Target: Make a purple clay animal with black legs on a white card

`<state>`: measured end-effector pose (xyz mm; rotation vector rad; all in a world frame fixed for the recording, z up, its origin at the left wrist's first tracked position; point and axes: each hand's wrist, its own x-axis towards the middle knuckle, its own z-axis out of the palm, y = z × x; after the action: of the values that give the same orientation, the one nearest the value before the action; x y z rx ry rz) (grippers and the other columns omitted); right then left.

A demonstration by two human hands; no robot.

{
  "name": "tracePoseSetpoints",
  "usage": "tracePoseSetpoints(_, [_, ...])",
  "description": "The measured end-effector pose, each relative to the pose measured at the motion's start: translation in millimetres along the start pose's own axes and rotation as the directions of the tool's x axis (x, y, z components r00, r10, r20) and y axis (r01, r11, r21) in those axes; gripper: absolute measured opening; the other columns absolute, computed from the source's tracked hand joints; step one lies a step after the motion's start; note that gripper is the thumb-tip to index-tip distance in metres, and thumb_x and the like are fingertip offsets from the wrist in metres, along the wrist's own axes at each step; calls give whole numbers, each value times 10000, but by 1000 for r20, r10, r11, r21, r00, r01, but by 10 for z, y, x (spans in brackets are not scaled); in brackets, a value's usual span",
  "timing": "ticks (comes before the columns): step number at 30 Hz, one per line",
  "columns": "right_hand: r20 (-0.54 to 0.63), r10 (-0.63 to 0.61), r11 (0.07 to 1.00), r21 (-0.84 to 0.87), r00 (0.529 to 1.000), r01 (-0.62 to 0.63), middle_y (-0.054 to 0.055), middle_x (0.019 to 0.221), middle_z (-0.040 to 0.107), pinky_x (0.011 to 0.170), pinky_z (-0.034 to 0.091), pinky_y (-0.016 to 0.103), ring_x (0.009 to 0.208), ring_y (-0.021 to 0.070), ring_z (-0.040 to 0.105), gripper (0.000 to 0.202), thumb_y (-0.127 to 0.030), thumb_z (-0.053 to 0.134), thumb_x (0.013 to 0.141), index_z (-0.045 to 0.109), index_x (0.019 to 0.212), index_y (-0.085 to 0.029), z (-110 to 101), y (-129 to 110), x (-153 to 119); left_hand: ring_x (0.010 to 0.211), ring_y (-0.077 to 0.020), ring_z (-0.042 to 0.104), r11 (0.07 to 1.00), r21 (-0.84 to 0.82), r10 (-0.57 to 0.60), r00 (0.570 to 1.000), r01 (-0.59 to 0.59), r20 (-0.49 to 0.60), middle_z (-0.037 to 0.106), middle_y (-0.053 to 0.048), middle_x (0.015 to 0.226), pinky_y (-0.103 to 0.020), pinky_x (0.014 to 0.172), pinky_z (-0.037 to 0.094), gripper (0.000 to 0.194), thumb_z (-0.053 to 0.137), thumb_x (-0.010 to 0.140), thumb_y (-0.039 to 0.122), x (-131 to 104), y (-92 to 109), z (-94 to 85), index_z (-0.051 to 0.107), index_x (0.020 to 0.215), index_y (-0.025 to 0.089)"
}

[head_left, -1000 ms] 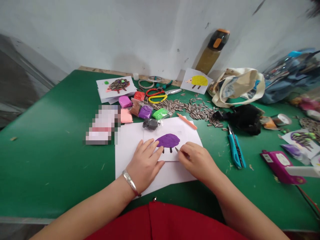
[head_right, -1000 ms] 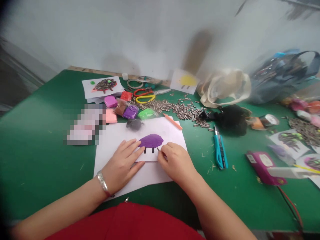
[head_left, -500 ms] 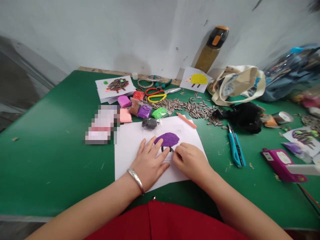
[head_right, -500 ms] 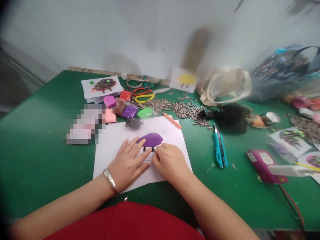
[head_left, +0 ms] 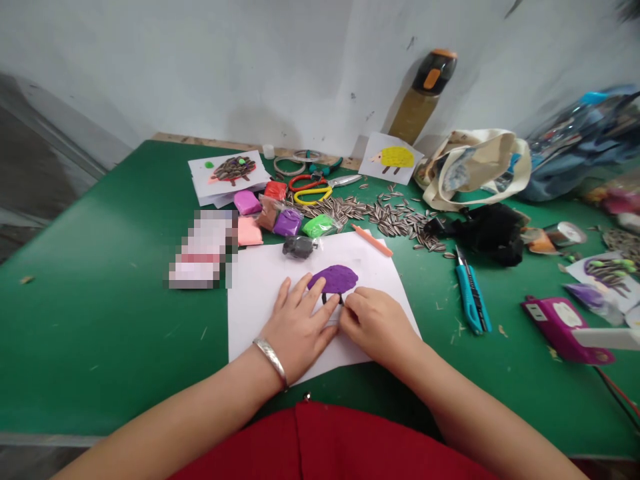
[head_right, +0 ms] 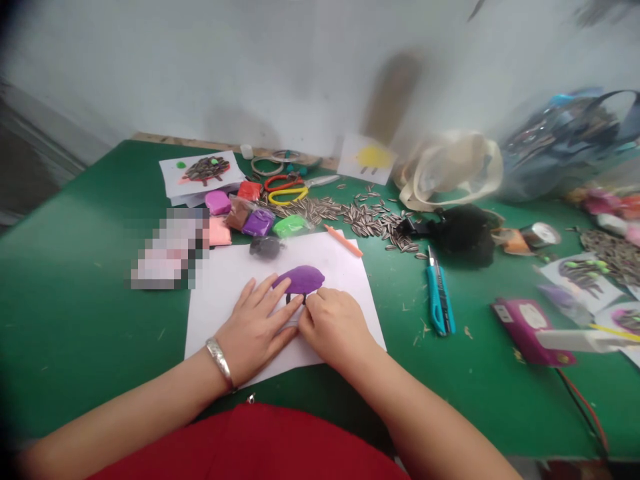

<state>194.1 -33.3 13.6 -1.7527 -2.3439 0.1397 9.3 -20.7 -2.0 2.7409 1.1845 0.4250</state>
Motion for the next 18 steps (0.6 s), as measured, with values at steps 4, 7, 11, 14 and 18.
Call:
tracePoseSetpoints(4, [2, 18, 1000, 2, 1000, -18, 16, 620, 535, 602, 250, 302, 588, 131, 443, 222, -163, 469, 816, 513, 599, -185, -8, -5, -13, 1350, -358, 347, 1000, 14, 3, 1000, -3, -2, 478, -146, 1413, -620, 1072, 273, 415, 455, 940, 417, -1, -1, 4, 565, 1295, 230])
tracePoseSetpoints(7, [12, 11, 1000, 4, 1000, -11, 14, 616, 536, 600, 247, 304, 586, 131, 441, 215, -167, 476, 813, 518, 603, -185, -12, -8, -20, 1352, -354, 346, 1000, 19, 2, 1000, -2, 3, 476, -146, 1415, -617, 1076, 266, 410, 462, 939, 410, -4, 0, 4, 564, 1295, 233])
tracePoseSetpoints(11, [15, 16, 1000, 15, 1000, -16, 13, 612, 534, 593, 246, 304, 583, 130, 442, 220, -164, 477, 812, 516, 597, -185, -10, -16, -16, 1352, -355, 344, 1000, 9, 0, 1000, 0, 1, 476, -150, 1414, -621, 1074, 264, 406, 480, 931, 400, -5, 1, 0, 569, 1288, 228])
tracePoseSetpoints(14, [8, 12, 1000, 21, 1000, -12, 12, 611, 532, 590, 248, 303, 581, 131, 442, 222, -160, 475, 812, 517, 595, -185, -5, -25, -12, 1351, -359, 343, 1000, 6, 2, 1000, -2, -3, 474, -153, 1414, -626, 1072, 263, 398, 486, 929, 379, -4, 1, 1, 569, 1286, 223])
tracePoseSetpoints(18, [4, 3, 998, 68, 1000, -3, 3, 606, 518, 584, 256, 293, 579, 125, 440, 221, -158, 479, 811, 505, 593, -186, -14, -7, -13, 1347, -367, 349, 1000, 2, 10, 1000, -10, -6, 476, -159, 1411, -633, 1069, 263, 398, 494, 927, 365, -5, 4, 2, 565, 1288, 214])
